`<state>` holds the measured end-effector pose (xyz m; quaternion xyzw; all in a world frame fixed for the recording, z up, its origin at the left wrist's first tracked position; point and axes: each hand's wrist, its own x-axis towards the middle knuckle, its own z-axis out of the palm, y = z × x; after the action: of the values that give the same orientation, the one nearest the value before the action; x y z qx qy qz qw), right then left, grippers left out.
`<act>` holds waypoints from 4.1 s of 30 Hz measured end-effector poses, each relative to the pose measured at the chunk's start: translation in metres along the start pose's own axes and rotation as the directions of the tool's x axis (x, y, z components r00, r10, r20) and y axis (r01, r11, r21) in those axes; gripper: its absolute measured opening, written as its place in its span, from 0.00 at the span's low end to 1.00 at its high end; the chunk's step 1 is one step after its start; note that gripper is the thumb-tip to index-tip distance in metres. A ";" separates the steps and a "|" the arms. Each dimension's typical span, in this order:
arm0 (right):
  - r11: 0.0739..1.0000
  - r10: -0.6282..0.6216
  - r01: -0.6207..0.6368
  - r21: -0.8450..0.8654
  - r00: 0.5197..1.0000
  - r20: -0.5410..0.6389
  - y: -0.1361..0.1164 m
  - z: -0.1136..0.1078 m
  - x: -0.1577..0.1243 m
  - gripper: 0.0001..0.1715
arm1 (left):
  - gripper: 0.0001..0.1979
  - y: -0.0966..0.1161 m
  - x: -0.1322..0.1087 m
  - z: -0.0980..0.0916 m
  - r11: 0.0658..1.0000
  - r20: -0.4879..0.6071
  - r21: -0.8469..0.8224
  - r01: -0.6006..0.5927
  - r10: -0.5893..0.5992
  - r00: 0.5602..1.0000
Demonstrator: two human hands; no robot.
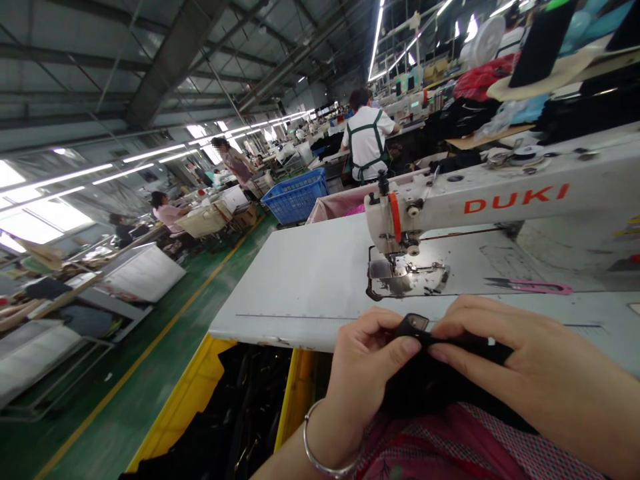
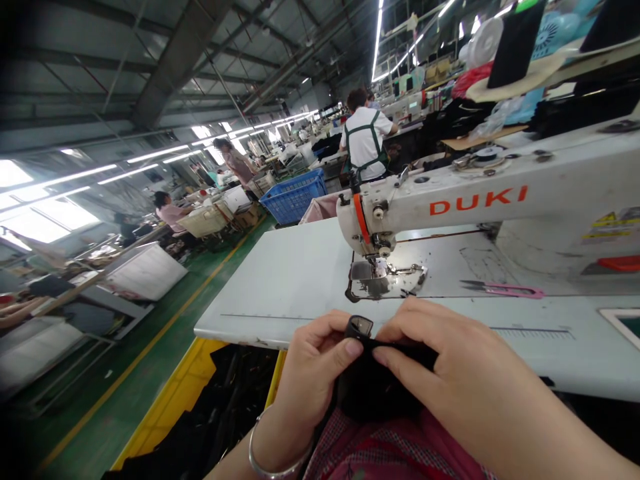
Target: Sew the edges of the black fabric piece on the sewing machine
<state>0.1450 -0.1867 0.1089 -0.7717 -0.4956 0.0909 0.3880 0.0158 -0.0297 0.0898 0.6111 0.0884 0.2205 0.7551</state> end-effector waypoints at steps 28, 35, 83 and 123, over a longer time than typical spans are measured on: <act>0.669 -0.670 0.661 -0.339 0.734 0.108 0.066 0.098 0.058 0.18 | 0.05 0.002 0.127 -0.088 0.255 0.352 0.932 -0.257 -0.468 0.811; 0.698 -0.575 0.556 -0.450 0.811 0.109 0.109 0.105 0.122 0.19 | 0.07 -0.059 0.207 -0.096 0.040 0.224 0.974 -0.221 -0.129 0.966; 0.777 -0.557 0.527 -0.345 0.830 0.014 0.144 0.080 0.103 0.20 | 0.15 -0.091 0.172 -0.093 0.193 0.567 0.809 -0.555 -0.008 0.824; 0.868 -0.304 0.310 -0.387 0.949 0.079 0.169 0.024 0.064 0.28 | 0.14 -0.060 0.074 -0.077 0.147 0.603 0.785 -0.603 0.044 0.796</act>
<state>0.2809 -0.1560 -0.0085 -0.7447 -0.6229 -0.0676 0.2300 0.0635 0.0616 0.0233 0.9746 -0.1094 0.1352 0.1411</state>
